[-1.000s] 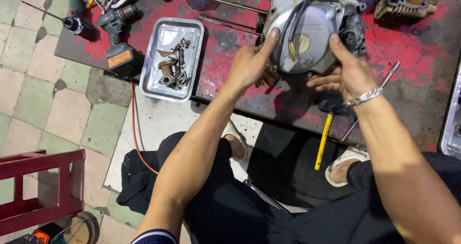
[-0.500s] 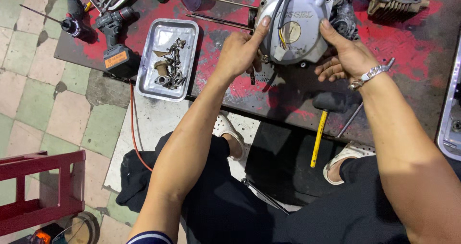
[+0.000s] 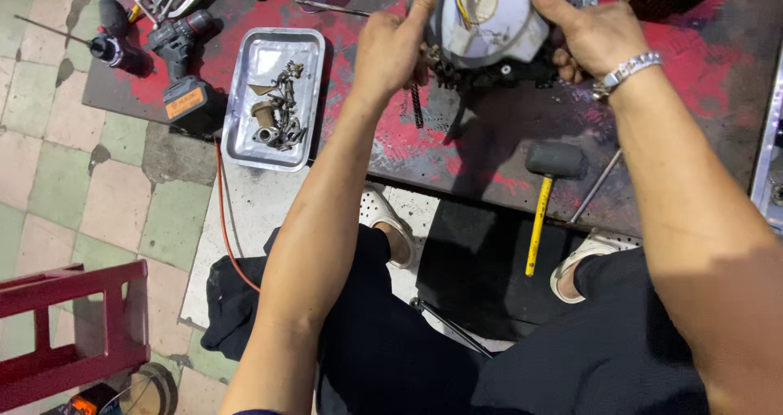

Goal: The person uses a rubber mallet to tap and separate a starter motor housing from a small engine block. After removing the housing, the person inspects the internal copper windings and components of the starter motor.

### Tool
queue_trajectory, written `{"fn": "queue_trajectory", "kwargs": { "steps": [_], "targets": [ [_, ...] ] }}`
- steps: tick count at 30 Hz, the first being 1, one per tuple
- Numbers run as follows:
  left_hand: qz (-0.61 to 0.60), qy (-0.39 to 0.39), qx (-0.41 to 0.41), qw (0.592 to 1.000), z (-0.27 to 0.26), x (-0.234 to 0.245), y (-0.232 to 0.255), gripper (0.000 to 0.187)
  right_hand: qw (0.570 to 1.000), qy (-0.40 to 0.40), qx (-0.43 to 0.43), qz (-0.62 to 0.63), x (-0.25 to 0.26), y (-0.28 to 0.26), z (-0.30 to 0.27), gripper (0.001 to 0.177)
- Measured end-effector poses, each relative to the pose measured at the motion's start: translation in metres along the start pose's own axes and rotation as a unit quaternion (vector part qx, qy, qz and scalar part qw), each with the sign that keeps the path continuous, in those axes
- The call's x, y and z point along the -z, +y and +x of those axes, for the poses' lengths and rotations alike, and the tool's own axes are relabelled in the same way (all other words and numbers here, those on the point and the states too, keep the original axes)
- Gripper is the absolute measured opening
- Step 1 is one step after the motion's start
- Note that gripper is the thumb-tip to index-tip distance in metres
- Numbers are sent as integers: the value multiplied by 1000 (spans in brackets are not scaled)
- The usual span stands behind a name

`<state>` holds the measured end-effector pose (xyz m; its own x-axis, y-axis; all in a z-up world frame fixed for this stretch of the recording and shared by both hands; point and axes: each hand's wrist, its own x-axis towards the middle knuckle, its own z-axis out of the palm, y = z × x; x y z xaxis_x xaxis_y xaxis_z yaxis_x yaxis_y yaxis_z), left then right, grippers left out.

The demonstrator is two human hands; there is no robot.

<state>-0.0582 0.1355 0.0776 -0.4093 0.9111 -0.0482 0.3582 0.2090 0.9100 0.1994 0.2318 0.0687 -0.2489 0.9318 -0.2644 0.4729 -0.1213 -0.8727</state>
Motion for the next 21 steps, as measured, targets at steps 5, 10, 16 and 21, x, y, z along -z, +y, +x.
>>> {"fn": "queue_trajectory", "kwargs": {
  "steps": [5,10,16,21],
  "targets": [
    [-47,-8,-14,999,13,0,-8,77,1000,-1,11,20,-3,1,10,82],
    [-35,20,-25,999,21,-3,-10,77,999,-34,4,38,3,9,29,74],
    [-87,-15,-16,996,21,1,-12,75,987,-62,-37,140,23,21,48,45],
    [-60,-11,-20,998,19,0,-12,78,983,-93,-3,155,20,4,25,37]
  ]
}}
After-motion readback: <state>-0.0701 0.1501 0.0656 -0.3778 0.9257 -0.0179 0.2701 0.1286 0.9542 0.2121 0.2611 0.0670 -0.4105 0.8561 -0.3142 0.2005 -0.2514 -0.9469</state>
